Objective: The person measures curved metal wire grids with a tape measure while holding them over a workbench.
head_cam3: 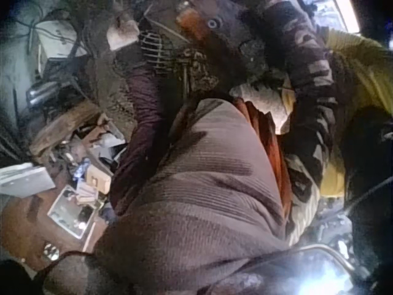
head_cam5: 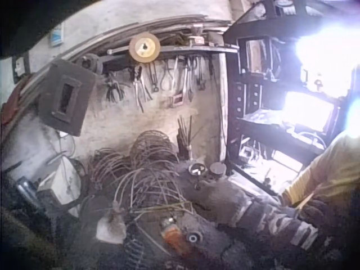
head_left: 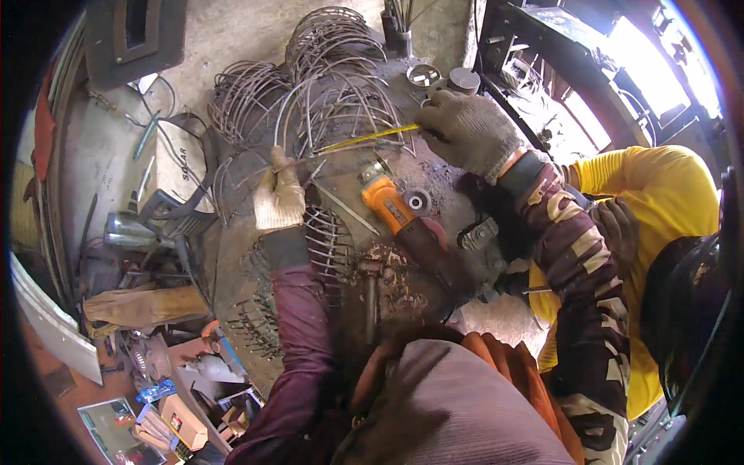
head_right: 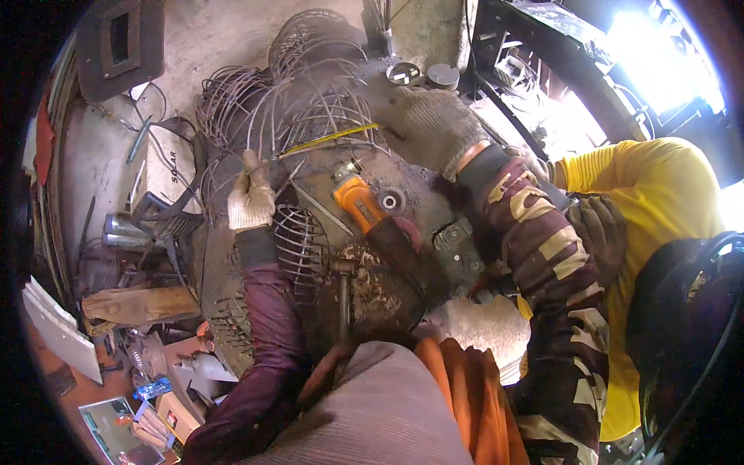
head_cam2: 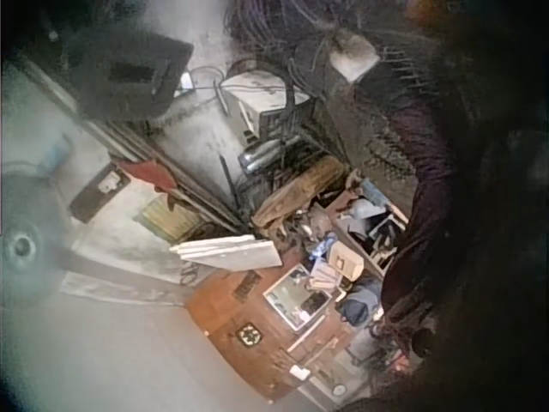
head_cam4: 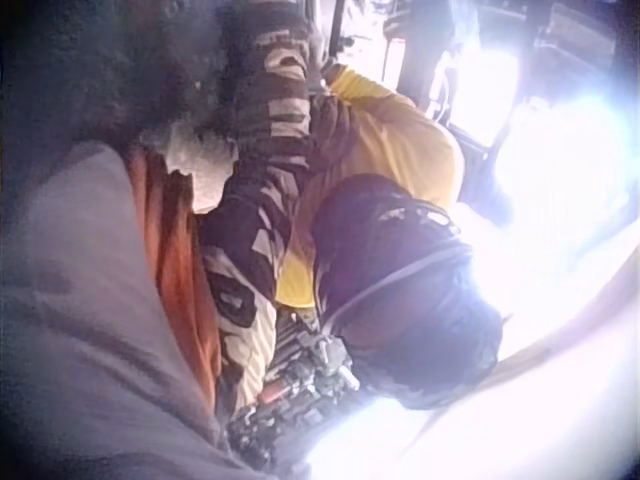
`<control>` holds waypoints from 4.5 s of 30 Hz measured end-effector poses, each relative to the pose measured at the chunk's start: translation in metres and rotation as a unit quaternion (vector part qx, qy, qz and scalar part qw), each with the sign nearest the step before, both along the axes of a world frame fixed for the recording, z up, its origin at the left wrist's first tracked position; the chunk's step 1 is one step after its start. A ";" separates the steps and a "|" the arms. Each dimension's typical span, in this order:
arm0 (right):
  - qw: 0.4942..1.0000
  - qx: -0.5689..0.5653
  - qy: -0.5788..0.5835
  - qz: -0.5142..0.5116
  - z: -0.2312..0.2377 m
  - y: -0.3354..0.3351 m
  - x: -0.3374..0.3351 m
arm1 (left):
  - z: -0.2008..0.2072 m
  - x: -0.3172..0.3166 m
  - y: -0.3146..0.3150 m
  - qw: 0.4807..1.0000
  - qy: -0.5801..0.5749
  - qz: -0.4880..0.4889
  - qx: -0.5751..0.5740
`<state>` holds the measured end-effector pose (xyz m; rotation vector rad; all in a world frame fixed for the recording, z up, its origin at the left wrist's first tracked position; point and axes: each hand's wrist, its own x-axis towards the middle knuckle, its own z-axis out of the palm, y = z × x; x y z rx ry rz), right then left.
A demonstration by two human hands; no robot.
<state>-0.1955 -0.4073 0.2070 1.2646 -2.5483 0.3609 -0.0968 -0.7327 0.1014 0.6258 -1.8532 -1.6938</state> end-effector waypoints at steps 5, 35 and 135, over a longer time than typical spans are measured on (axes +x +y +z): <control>1.000 -0.015 -0.003 0.013 -0.001 0.001 0.000 | 0.003 0.000 0.007 0.997 0.022 -0.002 0.068; 0.925 0.161 -0.331 -0.090 0.014 0.026 -0.022 | -0.053 -0.017 -0.002 0.754 0.339 -0.160 0.539; 0.785 -0.269 -0.554 -0.062 -0.009 -0.021 0.003 | 0.047 -0.004 0.064 0.773 0.207 -0.328 0.503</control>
